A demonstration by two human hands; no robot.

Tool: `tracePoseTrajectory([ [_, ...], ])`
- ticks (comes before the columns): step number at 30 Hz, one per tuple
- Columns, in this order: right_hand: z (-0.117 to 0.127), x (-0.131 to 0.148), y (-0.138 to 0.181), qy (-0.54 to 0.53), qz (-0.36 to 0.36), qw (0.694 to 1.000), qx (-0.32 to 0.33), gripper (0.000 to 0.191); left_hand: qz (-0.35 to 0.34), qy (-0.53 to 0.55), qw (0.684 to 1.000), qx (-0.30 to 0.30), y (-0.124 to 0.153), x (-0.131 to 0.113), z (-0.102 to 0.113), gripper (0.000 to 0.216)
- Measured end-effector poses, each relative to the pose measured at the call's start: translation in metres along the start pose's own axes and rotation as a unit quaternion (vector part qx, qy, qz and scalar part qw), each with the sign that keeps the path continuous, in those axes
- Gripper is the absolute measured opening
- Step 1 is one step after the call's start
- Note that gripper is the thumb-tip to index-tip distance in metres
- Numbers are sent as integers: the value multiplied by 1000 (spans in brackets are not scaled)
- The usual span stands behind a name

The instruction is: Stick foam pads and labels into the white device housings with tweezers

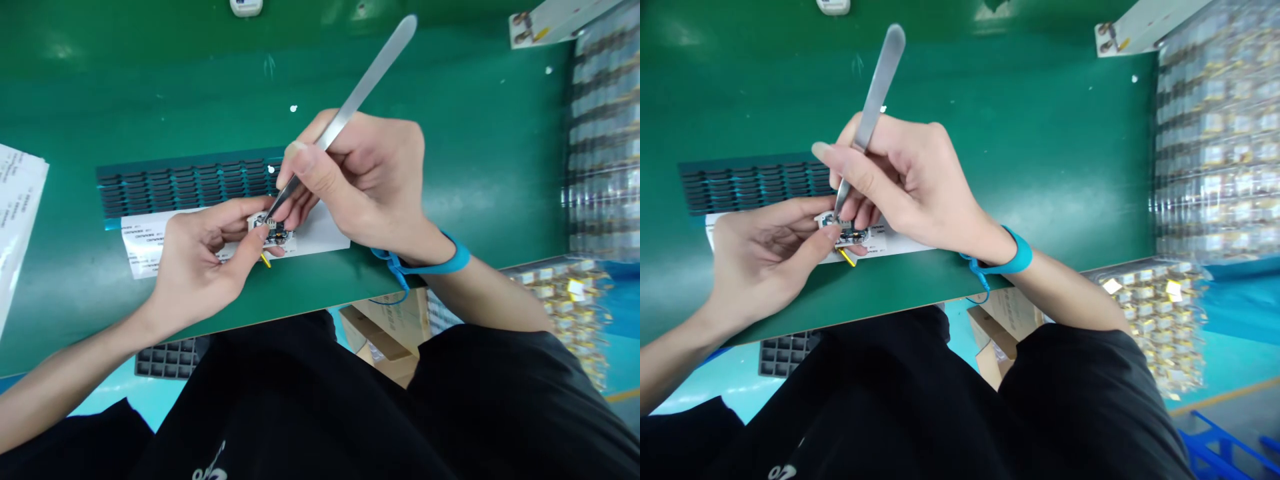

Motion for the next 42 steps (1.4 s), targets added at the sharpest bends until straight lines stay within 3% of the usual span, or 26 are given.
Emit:
tracePoseTrajectory([
  [3,11,7,-5,48,7,999,-22,29,-16,-40,999,-6,-1,-2,3,24],
  [6,37,14,-17,151,74,983,-70,34,-50,-52,997,-33,-3,-8,9,21],
  [9,43,9,-27,239,138,961,4,33,-102,-64,992,-47,-8,-11,9,13],
  [12,40,1,-30,309,166,934,70,38,-160,-149,976,7,-14,-8,-3,14],
  [17,31,1,-28,389,172,901,86,48,-224,-261,936,71,-17,1,-19,14],
  [22,29,-4,-25,392,190,894,110,46,-234,-277,928,82,-17,4,-21,16],
  [24,27,-8,-22,426,199,874,124,39,-234,-276,928,83,-18,4,-21,15],
  [28,19,-8,-12,520,265,799,145,30,-235,-279,927,86,-21,5,-20,15],
  [30,17,-4,-8,547,314,764,131,27,-236,-280,926,93,-23,8,-21,16],
  [32,20,0,-8,559,336,752,98,23,-230,-278,927,101,-24,9,-21,15],
  [34,25,4,-10,545,341,763,60,19,-237,-274,927,101,-22,5,-20,16],
  [36,28,12,-9,509,360,781,27,14,-286,-250,920,98,-16,-12,-18,17],
  [39,26,22,-4,458,394,797,0,14,-323,-159,931,57,-11,-40,-2,23],
  [42,23,29,2,446,419,790,-26,23,-195,-10,974,-111,-29,-32,40,24],
])
Point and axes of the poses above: each hand's wrist, its own y-axis away from the middle knuckle, its own z-axis out of the back of the hand, x = y × z, the point moved 8 cm from there along -y, towards the middle knuckle, and after that the axes turned 6 degrees about -x, right-handed, at the moved point
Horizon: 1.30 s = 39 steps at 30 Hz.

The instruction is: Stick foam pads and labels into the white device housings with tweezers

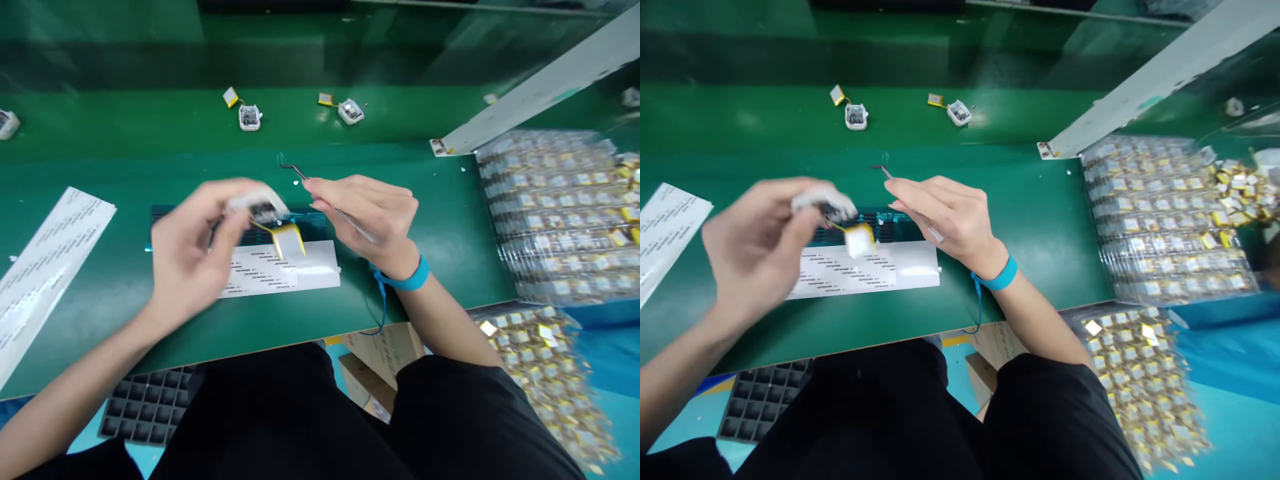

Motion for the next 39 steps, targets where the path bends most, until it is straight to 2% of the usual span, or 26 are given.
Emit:
tracePoseTrajectory([
  [2,2,5,-1,15,3,1000,-5,26,111,67,987,-95,-6,28,18,19],
  [3,3,8,-2,20,4,1000,-3,28,166,93,975,-111,-6,42,21,18],
  [6,7,20,-6,14,9,1000,26,37,296,168,937,-83,-1,70,13,20],
  [8,9,32,-9,-1,17,998,58,36,333,203,919,-61,5,71,5,19],
  [13,3,58,-10,-8,74,989,129,22,338,211,912,-98,15,58,1,6],
  [18,-4,65,-5,2,106,990,90,26,319,224,912,-128,20,54,1,23],
  [23,-7,64,-4,-4,93,990,101,25,285,195,930,-129,21,53,2,32],
  [28,-7,68,-3,-6,104,990,98,24,293,214,919,-152,22,51,0,33],
  [31,-7,68,-3,-3,103,991,88,23,295,224,917,-147,22,49,-2,34],
  [39,-8,69,-2,-1,104,987,123,16,305,216,914,-154,24,50,-5,33],
])
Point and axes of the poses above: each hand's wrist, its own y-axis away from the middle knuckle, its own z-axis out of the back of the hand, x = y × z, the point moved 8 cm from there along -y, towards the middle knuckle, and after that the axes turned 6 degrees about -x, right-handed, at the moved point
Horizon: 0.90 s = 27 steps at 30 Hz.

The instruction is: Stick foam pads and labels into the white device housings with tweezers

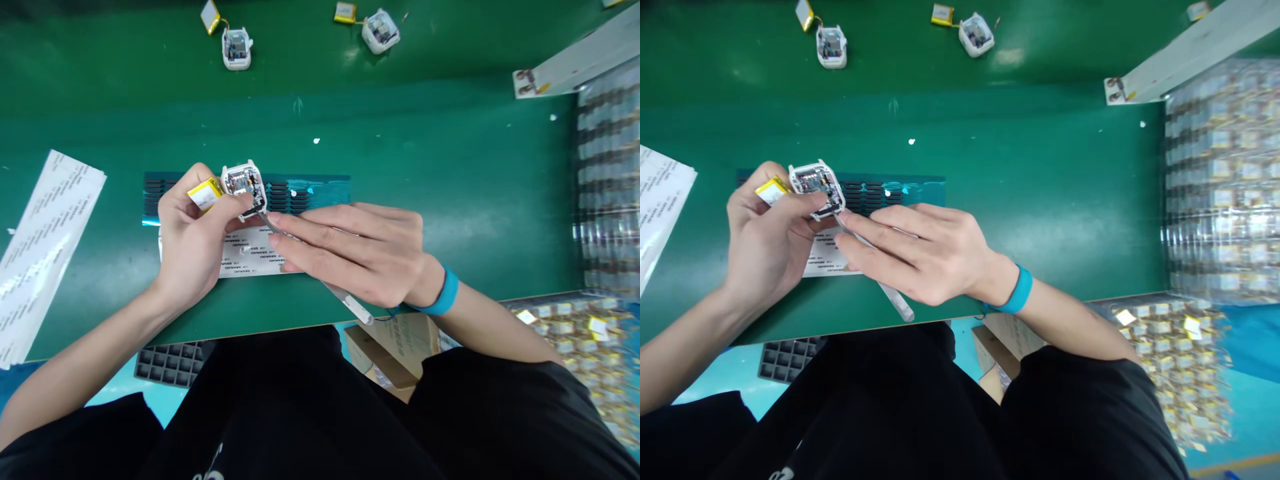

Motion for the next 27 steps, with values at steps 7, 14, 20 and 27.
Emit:
tracePoseTrajectory([
  [7,0,0,-1,6,-6,1000,9,14,-2,-18,1000,2,1,-2,-1,33],
  [14,-4,-2,4,-23,-22,999,45,22,-7,-33,999,-1,2,-3,1,32],
  [20,-3,-5,3,-35,-45,998,35,22,-9,-33,999,8,2,-3,1,30],
  [27,5,-13,-2,-101,-114,987,44,28,-28,-35,999,30,4,-11,-1,28],
])
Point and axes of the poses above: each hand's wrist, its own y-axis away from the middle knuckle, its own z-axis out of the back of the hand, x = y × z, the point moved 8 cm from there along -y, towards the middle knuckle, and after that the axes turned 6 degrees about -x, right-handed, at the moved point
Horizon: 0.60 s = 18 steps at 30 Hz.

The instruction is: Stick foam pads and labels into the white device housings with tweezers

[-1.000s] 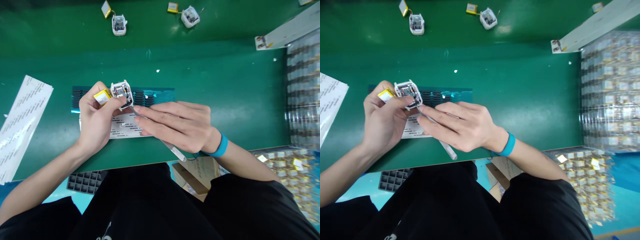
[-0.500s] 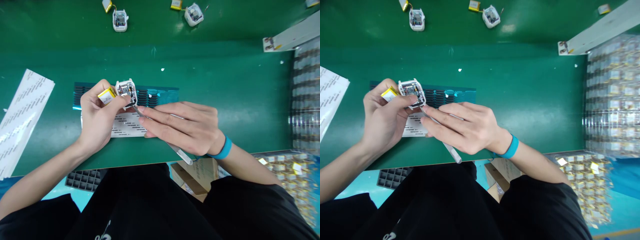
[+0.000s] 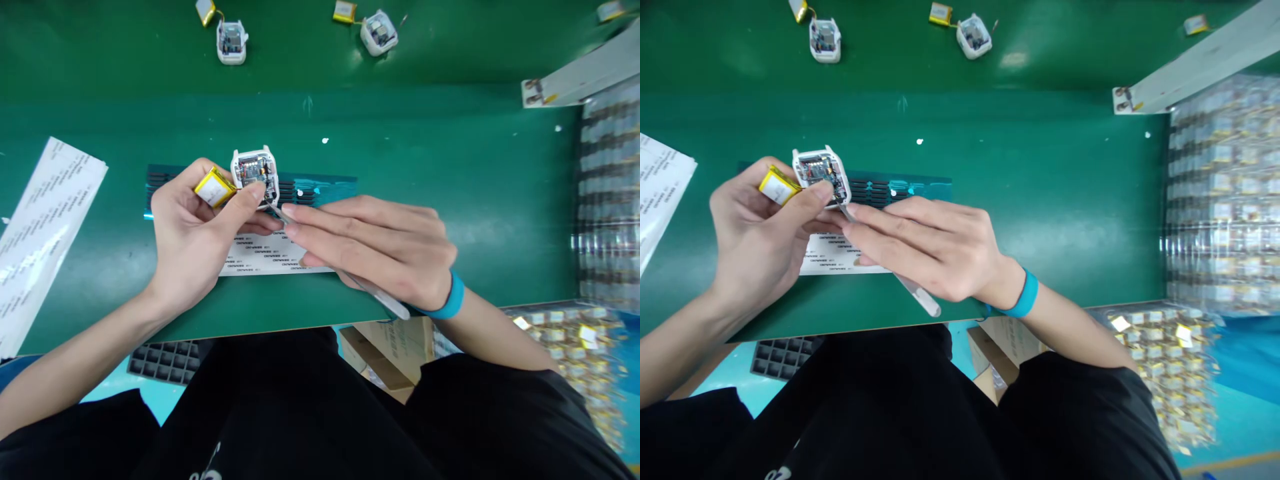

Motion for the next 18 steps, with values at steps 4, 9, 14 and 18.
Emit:
tracePoseTrajectory([
  [4,-5,-7,-1,-41,-25,999,-10,26,4,-11,1000,-1,0,1,0,27],
  [9,-4,-15,-2,-88,-54,994,-34,23,18,5,1000,-2,0,5,-1,28],
  [14,-3,-22,-1,-81,-66,994,-43,23,23,-9,1000,13,2,7,1,23],
  [18,5,-24,2,-57,-35,989,-133,22,-24,-17,999,33,-10,-1,4,27],
])
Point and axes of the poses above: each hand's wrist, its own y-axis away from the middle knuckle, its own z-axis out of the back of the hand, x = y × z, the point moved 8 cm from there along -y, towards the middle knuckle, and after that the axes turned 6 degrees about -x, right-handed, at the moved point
